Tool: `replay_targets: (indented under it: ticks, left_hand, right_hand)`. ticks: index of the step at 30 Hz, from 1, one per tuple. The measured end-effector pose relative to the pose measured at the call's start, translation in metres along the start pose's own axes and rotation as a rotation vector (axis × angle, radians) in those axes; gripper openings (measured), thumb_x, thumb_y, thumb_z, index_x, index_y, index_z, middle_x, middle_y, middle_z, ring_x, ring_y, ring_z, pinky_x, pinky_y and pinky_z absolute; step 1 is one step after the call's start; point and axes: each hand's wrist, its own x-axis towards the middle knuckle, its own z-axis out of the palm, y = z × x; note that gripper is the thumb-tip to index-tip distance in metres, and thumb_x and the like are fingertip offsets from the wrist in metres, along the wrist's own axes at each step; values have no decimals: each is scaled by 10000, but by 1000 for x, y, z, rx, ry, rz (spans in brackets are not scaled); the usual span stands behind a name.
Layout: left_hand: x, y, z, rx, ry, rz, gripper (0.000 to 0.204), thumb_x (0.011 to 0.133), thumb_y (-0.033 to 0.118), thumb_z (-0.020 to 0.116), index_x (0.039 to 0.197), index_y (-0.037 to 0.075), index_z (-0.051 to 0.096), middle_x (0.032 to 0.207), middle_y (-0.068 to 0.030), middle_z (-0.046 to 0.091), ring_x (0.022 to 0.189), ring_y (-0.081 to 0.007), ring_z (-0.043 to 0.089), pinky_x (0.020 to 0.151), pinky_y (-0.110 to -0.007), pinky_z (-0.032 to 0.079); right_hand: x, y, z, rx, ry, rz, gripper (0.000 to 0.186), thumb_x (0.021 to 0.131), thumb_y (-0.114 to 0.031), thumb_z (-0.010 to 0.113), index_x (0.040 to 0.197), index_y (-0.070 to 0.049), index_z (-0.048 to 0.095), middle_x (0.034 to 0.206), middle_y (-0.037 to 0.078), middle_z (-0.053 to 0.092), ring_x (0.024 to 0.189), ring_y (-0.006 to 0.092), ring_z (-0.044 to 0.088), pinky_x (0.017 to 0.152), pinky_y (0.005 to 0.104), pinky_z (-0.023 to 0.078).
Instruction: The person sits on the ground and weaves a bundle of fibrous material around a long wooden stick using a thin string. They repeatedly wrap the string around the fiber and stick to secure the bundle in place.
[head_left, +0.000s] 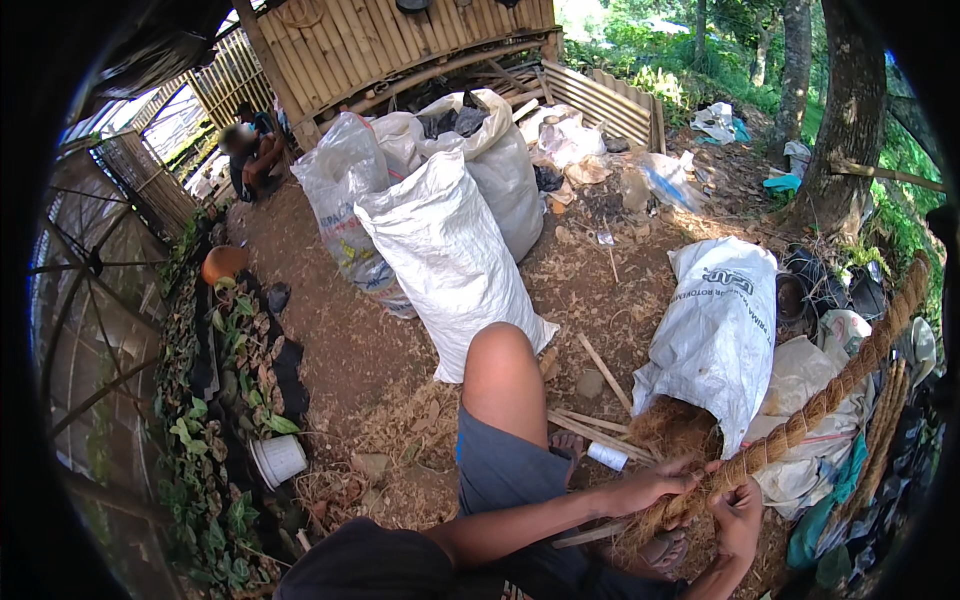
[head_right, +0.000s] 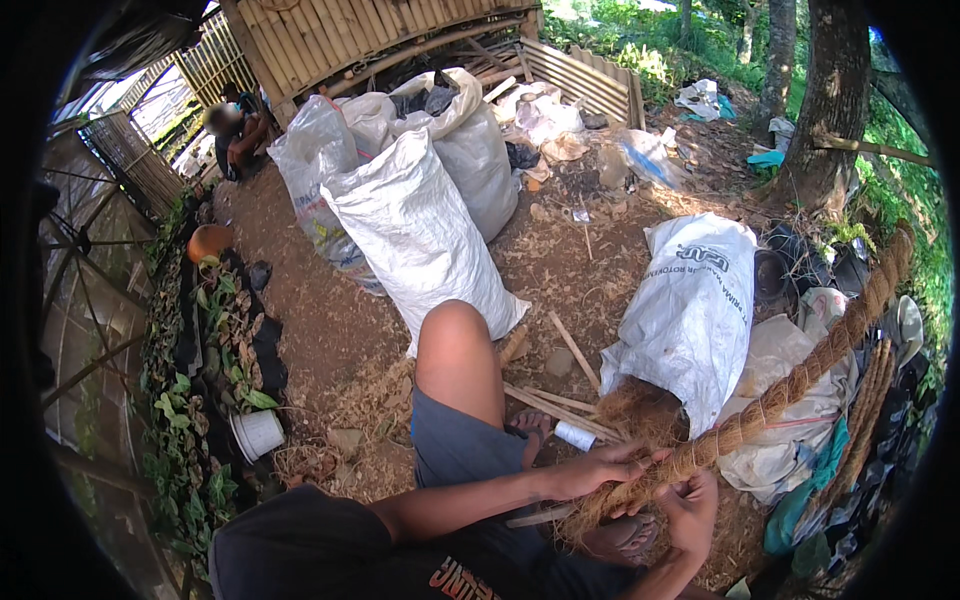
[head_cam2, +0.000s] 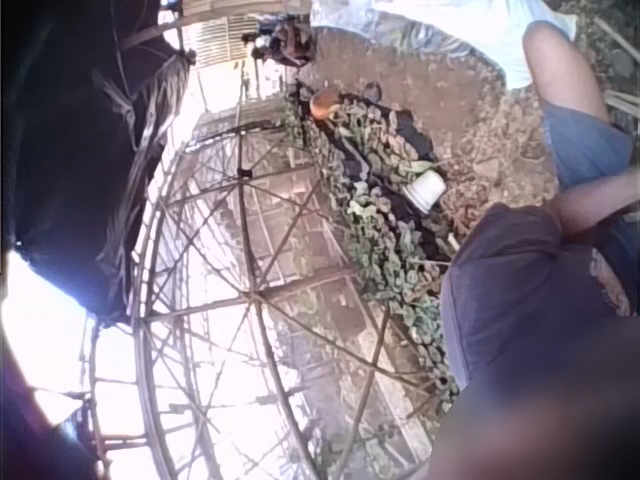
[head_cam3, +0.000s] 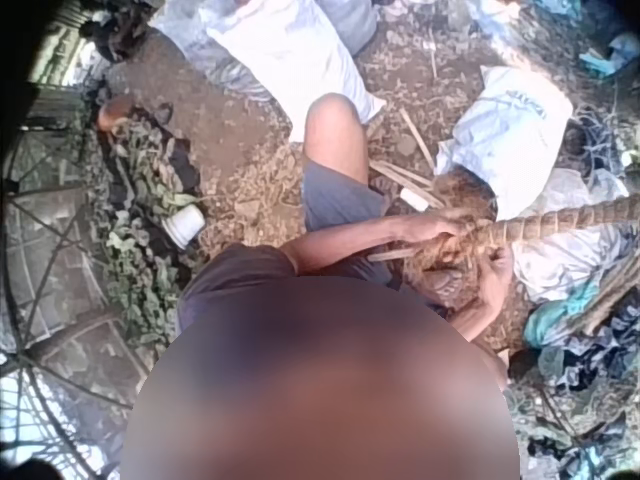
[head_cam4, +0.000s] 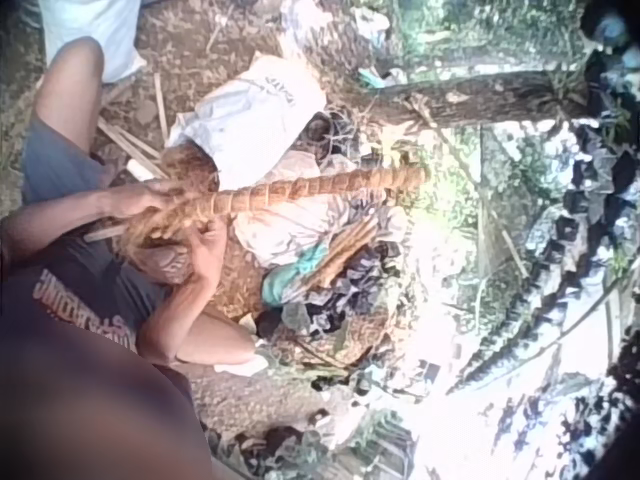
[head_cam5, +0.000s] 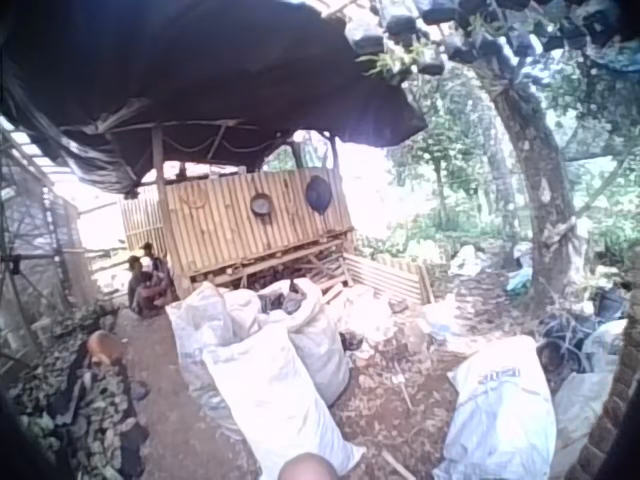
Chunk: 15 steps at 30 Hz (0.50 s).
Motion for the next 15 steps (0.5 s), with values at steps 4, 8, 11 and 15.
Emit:
replay_targets:
  ticks: [4,8,11,15]
  left_hand:
    - [6,13,-6,137,228,-107,658,1001,113,559,1593,13,289,1144,-44,663,973,-106,592,895,-268,467]
    - [4,37,-11,381,81,-90,478,930,87,651,1393,-17,585,1164,-39,682,1049,-97,579,935,-271,448]
    - [-3,46,5,646,264,37,283,918,116,708,1159,-31,693,1094,-93,703,962,-146,626,834,-312,484]
    - [-17,44,33,1077,485,385,184,922,116,709,983,-51,662,897,-177,629,815,-296,620,696,-402,460]
  right_hand:
    - [-1,0,13,17,75,29,329,920,-100,763,1189,21,617,981,52,697,803,108,636,722,254,518]
    - [-5,5,13,-188,100,-113,328,926,-152,773,1165,17,623,944,18,671,783,70,570,695,209,445]
    - [-7,12,11,-165,131,-113,345,924,-102,751,1230,-7,623,974,-16,644,770,54,494,675,223,380]
    - [-6,14,21,-148,239,-113,380,908,-138,783,1222,5,623,971,-16,644,789,55,512,697,217,399]
